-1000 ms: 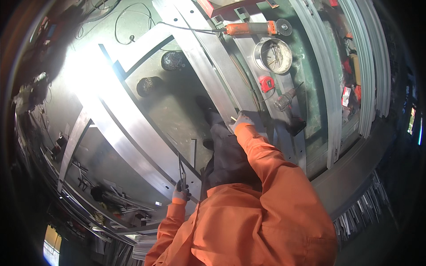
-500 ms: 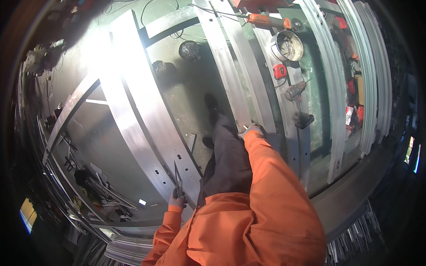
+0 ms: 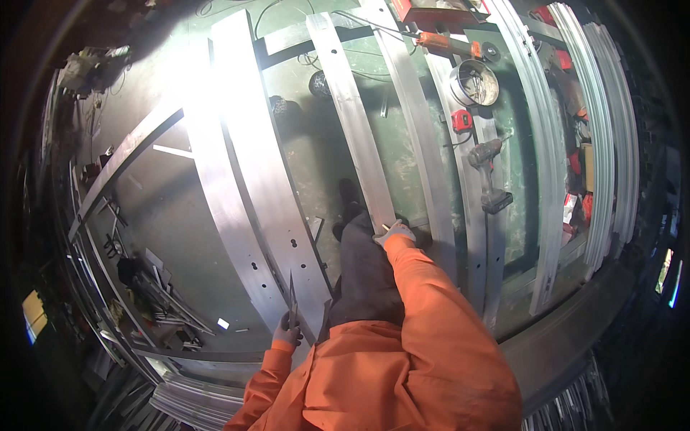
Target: The person uses a cordless drill to make holes in long, curved metal sheets. They then use pliers to remove burrs from the drilled holes and stack the finished sheets.
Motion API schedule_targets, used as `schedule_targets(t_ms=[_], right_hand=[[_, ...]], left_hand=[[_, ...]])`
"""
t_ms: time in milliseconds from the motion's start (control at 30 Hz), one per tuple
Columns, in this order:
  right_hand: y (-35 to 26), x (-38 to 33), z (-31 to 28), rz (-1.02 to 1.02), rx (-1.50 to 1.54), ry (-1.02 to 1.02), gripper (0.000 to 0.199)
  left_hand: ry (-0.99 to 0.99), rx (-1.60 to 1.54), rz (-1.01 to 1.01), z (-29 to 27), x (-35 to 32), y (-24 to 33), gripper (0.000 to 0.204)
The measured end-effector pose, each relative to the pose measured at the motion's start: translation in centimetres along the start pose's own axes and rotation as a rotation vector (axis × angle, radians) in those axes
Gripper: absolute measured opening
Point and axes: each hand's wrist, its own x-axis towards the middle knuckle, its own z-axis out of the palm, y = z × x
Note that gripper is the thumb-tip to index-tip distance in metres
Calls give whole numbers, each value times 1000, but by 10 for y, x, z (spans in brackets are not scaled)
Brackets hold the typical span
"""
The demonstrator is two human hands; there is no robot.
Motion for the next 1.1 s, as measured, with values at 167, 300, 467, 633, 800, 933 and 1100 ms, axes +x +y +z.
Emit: schedule_targets(t_ms=[167, 300, 467, 633, 800, 933, 1100], right_hand=[[-50, -20, -58, 4, 76, 53, 115], [-58, -7, -73, -58, 303, 221, 109], [-3, -8, -76, -103, 260, 571, 86], [97, -38, -55, -108, 563, 379, 77], [189, -73, 7, 69, 362, 550, 69], [213, -98, 10, 216, 402, 411, 61], [233, -107, 8, 167, 579, 526, 59]], left_hand=[[3, 32, 102, -12, 20, -44, 66], [38, 94, 119, -7, 4, -52, 66], [14, 123, 48, -7, 26, -81, 64], [61, 149, 89, -5, 52, -95, 65], [90, 203, 191, -32, 97, -126, 65], [90, 212, 90, -38, 84, -87, 63], [54, 282, 78, -40, 80, -39, 60]])
